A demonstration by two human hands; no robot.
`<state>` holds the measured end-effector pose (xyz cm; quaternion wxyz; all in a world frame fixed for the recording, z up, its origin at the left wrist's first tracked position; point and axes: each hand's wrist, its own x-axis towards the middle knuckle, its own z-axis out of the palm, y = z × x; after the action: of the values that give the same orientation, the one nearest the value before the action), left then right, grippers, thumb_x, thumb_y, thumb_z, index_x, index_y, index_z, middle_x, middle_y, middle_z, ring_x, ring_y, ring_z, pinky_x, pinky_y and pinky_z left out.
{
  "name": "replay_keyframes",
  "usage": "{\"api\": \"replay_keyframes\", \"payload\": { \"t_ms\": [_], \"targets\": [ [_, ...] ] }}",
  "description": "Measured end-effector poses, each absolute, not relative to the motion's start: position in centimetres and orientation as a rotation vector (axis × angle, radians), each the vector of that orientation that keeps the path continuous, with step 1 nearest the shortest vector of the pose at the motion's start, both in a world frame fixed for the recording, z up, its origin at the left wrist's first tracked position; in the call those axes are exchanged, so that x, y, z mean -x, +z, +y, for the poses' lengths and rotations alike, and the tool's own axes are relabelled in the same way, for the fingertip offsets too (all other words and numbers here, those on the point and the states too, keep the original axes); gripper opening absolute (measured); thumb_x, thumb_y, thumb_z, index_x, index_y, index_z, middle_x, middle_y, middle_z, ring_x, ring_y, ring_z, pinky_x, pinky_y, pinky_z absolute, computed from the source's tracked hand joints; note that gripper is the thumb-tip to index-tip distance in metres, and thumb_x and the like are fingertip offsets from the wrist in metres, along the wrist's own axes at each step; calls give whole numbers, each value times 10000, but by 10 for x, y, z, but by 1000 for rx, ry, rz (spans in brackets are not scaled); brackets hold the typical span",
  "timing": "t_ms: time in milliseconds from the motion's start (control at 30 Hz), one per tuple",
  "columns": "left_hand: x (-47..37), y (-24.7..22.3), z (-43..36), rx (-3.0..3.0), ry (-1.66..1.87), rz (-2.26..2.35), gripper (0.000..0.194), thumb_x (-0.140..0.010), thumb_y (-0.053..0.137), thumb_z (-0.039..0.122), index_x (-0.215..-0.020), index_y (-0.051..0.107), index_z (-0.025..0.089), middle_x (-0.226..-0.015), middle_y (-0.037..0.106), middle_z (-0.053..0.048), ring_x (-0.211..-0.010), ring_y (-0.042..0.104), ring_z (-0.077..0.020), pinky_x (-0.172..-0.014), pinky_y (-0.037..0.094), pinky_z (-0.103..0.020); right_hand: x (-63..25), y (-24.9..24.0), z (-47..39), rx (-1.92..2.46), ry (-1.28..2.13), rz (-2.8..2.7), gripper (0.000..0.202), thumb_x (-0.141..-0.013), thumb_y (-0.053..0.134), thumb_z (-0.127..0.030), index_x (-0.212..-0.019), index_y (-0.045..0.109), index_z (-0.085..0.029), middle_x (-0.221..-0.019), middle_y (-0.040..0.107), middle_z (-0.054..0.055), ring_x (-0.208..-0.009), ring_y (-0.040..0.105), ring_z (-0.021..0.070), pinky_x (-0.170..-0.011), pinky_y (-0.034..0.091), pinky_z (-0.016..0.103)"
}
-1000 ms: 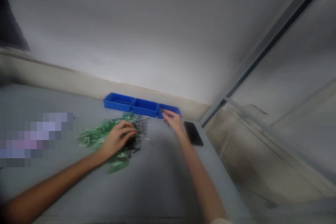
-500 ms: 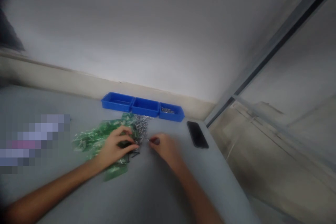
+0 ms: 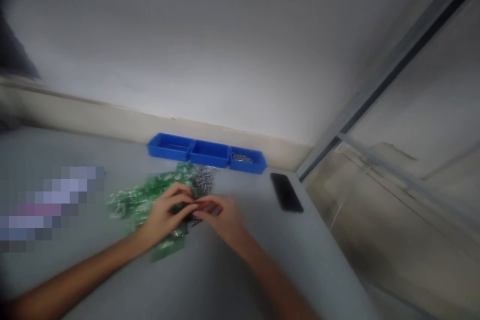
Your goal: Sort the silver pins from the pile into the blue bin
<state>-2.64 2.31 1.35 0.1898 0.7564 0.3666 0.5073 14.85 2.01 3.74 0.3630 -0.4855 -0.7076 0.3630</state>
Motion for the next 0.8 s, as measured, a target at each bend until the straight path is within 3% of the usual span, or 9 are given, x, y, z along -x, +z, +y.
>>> {"api": "replay_keyframes", "payload": {
  "t_ms": [167,433,567,700,800],
  "targets": [
    [28,15,24,-2097,1530,1110,127,-800,609,289,-741,649,184,-867,525,-41,-827,534,-164,-742,466,-312,-150,42,22,1317,887,-1791,141,-705,654,-355,-721,709,-226,-656,683,11,-571,579,136,-504,405,232],
    [26,11,25,-2164,1539,1042,117,-788,623,294,-766,657,184,-870,529,-45,-836,542,-168,-736,476,-313,-154,38,30,1299,1116,-1561,241,-685,652,-404,-719,678,-166,-582,622,2,-481,507,95,-456,375,212],
    [25,5,27,-2234,1441,1161,230,-736,671,342,-919,657,202,-911,553,-54,-856,547,-187,-762,481,-343,-166,30,46,1322,1078,-1472,349,-696,623,-463,-828,683,-146,-696,660,48,-500,502,95,-419,353,201],
    [27,2,29,-2260,1404,1257,133,-762,644,316,-736,680,191,-872,561,-49,-823,549,-183,-749,475,-333,-194,22,72,1358,897,-1398,413,-706,598,-492,-902,680,-138,-814,673,85,-549,527,106,-420,368,195],
    [28,1,30,-2284,1379,1266,144,-827,564,244,-770,690,203,-895,566,-50,-827,546,-178,-747,464,-325,-213,23,93,1405,759,-1308,459,-692,598,-509,-925,680,-123,-841,677,107,-554,545,117,-418,385,205]
  ]
}}
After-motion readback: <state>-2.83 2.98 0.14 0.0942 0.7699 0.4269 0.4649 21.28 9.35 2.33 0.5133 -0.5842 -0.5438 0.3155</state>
